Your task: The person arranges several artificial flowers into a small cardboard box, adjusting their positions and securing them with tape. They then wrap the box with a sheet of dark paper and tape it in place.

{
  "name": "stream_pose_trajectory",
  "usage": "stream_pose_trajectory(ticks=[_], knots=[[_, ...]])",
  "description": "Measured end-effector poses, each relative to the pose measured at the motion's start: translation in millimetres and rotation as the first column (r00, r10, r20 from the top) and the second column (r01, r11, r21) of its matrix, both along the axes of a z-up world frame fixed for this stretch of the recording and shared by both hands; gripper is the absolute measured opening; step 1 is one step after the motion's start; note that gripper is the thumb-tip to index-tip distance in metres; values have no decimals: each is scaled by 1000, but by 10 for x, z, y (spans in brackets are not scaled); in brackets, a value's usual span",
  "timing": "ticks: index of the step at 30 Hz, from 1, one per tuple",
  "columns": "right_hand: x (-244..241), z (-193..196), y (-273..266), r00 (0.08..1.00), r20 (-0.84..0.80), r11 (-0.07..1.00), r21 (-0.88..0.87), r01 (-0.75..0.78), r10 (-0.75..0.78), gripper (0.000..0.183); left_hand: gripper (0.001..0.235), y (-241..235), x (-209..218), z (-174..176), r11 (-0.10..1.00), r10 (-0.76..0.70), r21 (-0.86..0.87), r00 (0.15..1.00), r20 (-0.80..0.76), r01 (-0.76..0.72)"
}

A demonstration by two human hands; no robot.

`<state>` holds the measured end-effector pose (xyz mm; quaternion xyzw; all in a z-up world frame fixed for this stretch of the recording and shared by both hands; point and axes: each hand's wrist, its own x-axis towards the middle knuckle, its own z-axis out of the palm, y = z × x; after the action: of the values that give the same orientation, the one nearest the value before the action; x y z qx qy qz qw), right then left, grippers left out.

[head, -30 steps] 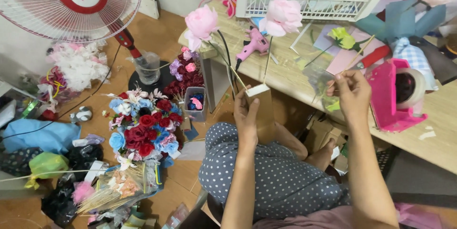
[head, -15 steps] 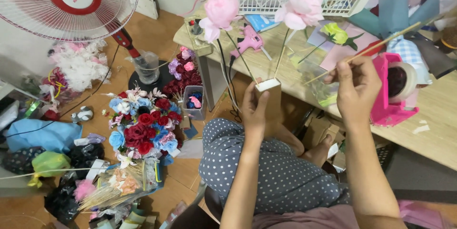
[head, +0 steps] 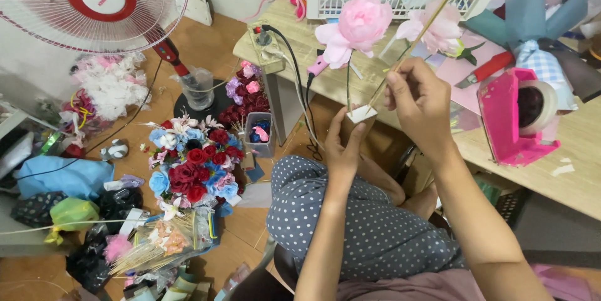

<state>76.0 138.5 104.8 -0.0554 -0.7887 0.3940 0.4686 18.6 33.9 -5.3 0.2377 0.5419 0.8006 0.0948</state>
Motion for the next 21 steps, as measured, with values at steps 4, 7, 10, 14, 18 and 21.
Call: stream_pose_trajectory(ticks=[4, 7, 10, 14, 18, 21], knots=[[-42, -59, -11, 999, 37, 1000, -8, -1, 1, 15, 49, -65, 32, 151, 1000, 7, -21, 1000, 10, -7], [-62, -90, -30, 999, 37, 1000, -4, 5, -5, 16, 47, -96, 18, 134, 1000, -25, 3, 997, 76, 25], [-93, -156, -68, 999, 51, 1000, -20, 11, -9, 18, 50, -98, -12, 7, 1000, -23, -1, 993, 120, 24], [-154, -214, -97, 995, 91, 999, -27, 32, -29, 16, 51, -102, -26, -15, 999, -35, -4, 989, 141, 36], [-197, -308, -78, 996, 85, 999, -19, 44, -42, 15, 51, -96, -49, -86, 999, -32, 14, 988, 153, 30], [-198, -329, -92, 995, 88, 999, -3, 41, -41, 16, 52, -115, -45, -72, 1000, -29, 14, 987, 155, 27]])
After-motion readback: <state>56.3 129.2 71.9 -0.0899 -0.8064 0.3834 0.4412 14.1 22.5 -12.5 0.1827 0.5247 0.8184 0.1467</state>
